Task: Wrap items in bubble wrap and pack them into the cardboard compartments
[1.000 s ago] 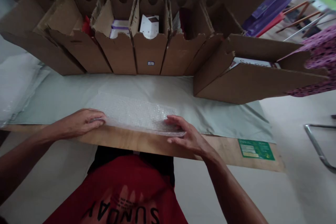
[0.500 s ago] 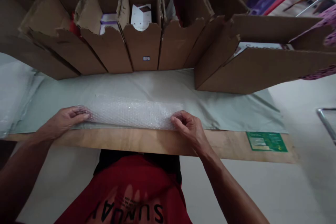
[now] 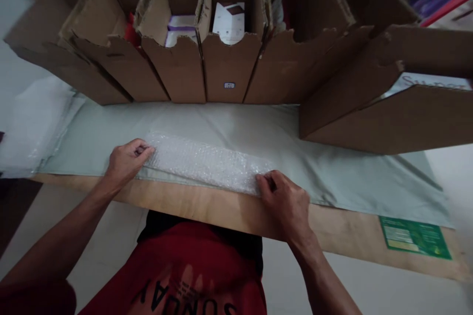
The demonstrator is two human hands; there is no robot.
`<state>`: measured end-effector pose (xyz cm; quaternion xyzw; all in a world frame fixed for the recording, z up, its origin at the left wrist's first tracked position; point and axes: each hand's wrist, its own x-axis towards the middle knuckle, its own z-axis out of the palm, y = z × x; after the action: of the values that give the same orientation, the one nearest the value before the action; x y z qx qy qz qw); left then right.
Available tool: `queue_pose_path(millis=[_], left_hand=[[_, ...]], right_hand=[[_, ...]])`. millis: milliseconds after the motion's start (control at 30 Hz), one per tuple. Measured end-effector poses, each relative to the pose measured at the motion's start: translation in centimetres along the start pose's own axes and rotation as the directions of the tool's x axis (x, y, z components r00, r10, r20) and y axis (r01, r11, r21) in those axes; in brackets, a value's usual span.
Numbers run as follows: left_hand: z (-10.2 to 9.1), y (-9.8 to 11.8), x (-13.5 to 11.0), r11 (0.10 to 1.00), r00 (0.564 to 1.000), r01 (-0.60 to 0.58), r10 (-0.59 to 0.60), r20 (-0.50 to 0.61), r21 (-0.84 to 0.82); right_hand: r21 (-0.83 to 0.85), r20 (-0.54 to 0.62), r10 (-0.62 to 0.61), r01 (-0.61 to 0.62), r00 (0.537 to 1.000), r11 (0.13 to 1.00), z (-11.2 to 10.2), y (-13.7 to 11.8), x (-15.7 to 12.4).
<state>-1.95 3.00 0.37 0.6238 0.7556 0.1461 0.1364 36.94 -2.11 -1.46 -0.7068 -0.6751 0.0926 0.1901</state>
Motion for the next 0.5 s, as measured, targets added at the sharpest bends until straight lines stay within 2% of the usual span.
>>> queue_pose_path(millis=[233, 400, 500], left_hand=[[0.2, 0.3, 0.3, 0.986, 0.999, 0.015, -0.01, -0.033, 0.164], [0.5, 0.0, 0.2, 0.975, 0.999, 0.005, 0.005, -0.045, 0.223], [0.7, 0.0, 0.1, 0.973, 0.998, 0.003, 0.011, -0.061, 0.23]], right_hand=[[-0.071, -0.049, 0.008, -0.011, 0.999, 0.997, 0.7, 0.0, 0.0], [-0.092, -0.067, 0.041, -0.047, 0.997, 0.995, 1.2, 0.0, -0.4], [-0.13, -0.129, -0.018, 0.001, 0.991, 0.991, 1.3, 0.1, -0.8]])
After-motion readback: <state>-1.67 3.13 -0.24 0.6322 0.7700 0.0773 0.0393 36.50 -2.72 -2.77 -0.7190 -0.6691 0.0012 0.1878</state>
